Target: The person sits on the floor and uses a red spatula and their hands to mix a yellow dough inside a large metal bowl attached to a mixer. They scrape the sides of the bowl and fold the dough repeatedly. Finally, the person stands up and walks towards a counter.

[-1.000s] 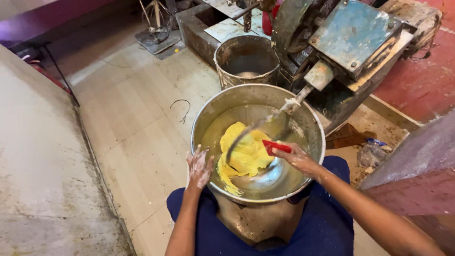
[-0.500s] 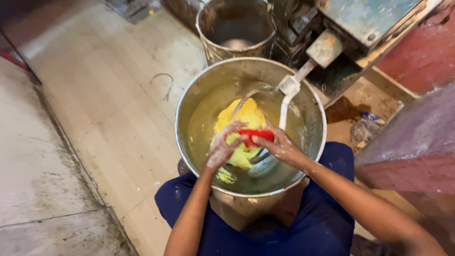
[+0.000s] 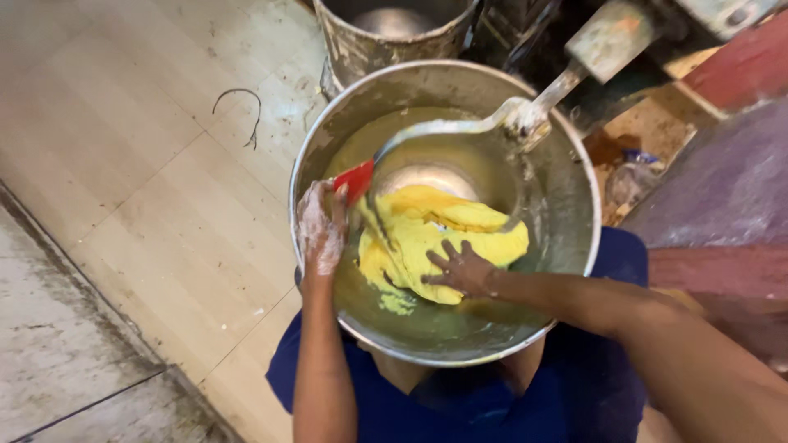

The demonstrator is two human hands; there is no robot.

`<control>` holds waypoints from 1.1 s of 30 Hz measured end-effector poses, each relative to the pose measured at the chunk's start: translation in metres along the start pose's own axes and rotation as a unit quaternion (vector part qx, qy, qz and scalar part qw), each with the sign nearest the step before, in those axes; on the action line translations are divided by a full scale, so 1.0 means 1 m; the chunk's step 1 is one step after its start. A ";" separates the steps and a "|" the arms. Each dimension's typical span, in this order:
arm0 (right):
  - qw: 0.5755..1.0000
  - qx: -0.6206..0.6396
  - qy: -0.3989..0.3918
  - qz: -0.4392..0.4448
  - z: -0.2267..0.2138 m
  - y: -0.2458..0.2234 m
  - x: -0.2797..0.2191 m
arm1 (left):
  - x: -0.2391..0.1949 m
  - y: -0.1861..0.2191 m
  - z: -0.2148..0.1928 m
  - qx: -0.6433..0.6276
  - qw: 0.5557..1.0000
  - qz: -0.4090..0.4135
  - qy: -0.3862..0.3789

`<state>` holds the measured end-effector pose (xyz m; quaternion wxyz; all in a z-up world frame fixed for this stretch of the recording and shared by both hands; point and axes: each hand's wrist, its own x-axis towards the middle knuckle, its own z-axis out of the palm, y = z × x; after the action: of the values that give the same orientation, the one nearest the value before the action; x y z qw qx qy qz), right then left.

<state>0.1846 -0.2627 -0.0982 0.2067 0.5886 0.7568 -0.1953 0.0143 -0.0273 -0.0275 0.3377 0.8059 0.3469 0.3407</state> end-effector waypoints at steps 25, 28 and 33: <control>0.850 0.317 0.353 0.229 -0.113 0.012 -0.194 | -0.025 0.003 -0.025 -0.053 0.995 -0.073 0.045; 0.799 0.439 0.344 0.225 -0.090 0.002 -0.207 | -0.043 0.003 -0.032 -0.012 0.996 -0.092 0.003; 0.811 0.373 0.446 0.064 -0.025 -0.020 -0.158 | -0.078 -0.013 -0.025 0.106 0.994 0.022 0.005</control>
<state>0.1982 -0.3817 0.0091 -0.3765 0.6902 0.5955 -0.1652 -0.0503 -0.0738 -0.0491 0.2417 0.8428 0.3648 0.3133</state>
